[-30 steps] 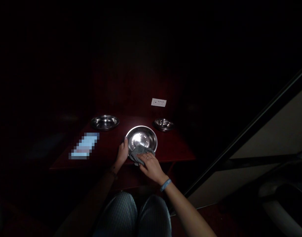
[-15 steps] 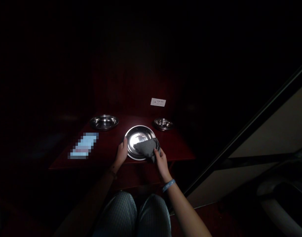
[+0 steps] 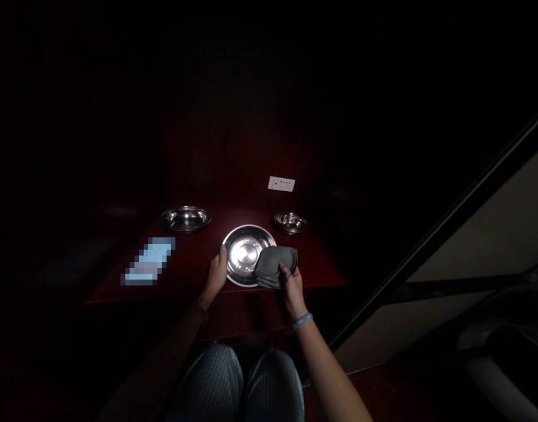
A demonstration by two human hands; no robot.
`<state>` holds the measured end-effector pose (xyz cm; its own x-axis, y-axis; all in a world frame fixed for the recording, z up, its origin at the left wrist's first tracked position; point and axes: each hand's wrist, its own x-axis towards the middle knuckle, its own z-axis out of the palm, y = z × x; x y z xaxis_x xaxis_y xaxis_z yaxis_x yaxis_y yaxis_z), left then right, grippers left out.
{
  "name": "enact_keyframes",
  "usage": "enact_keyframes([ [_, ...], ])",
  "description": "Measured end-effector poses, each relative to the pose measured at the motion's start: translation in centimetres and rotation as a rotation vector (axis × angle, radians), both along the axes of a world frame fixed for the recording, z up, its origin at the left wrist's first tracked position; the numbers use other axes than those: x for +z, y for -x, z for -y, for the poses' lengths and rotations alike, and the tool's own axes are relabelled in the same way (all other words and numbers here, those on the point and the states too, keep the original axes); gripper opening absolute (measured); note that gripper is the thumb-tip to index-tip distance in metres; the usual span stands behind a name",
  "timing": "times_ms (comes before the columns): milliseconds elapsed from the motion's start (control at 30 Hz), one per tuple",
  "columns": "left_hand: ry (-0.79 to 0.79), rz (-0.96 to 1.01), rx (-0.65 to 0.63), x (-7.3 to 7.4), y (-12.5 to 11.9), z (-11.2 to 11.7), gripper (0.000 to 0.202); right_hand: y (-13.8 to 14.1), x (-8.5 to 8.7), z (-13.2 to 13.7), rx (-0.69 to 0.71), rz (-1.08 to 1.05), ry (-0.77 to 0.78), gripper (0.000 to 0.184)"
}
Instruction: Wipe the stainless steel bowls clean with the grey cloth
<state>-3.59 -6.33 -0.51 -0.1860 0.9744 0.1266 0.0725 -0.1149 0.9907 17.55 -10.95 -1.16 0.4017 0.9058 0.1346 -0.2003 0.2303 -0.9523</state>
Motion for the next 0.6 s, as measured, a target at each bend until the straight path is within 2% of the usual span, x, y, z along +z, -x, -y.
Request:
enact_keyframes([
  [133,0.001,0.004,0.001,0.2,0.0,0.0,0.071,-1.4,-0.1,-1.0,-0.183,0.434,-0.021,0.044],
  [267,-0.005,0.002,0.012,0.3,-0.1,0.0,0.065,-2.0,0.9,-0.4,-0.43,0.887,-0.064,0.061],
  [300,-0.006,0.003,0.012,0.3,-0.1,0.0,0.064,-1.9,1.2,-0.2,-0.451,0.979,-0.067,0.062],
  [367,-0.005,0.0,0.003,0.2,-0.1,0.0,0.063,-1.5,1.7,0.2,-0.388,1.105,-0.078,0.052],
  [467,0.008,-0.011,0.012,0.1,-0.1,-0.1,0.062,-0.9,2.0,0.3,-0.207,1.044,-0.079,0.038],
  [600,0.031,-0.005,0.005,-0.4,-0.1,-0.5,0.063,-0.2,1.8,-0.2,-0.188,0.875,0.015,0.045],
])
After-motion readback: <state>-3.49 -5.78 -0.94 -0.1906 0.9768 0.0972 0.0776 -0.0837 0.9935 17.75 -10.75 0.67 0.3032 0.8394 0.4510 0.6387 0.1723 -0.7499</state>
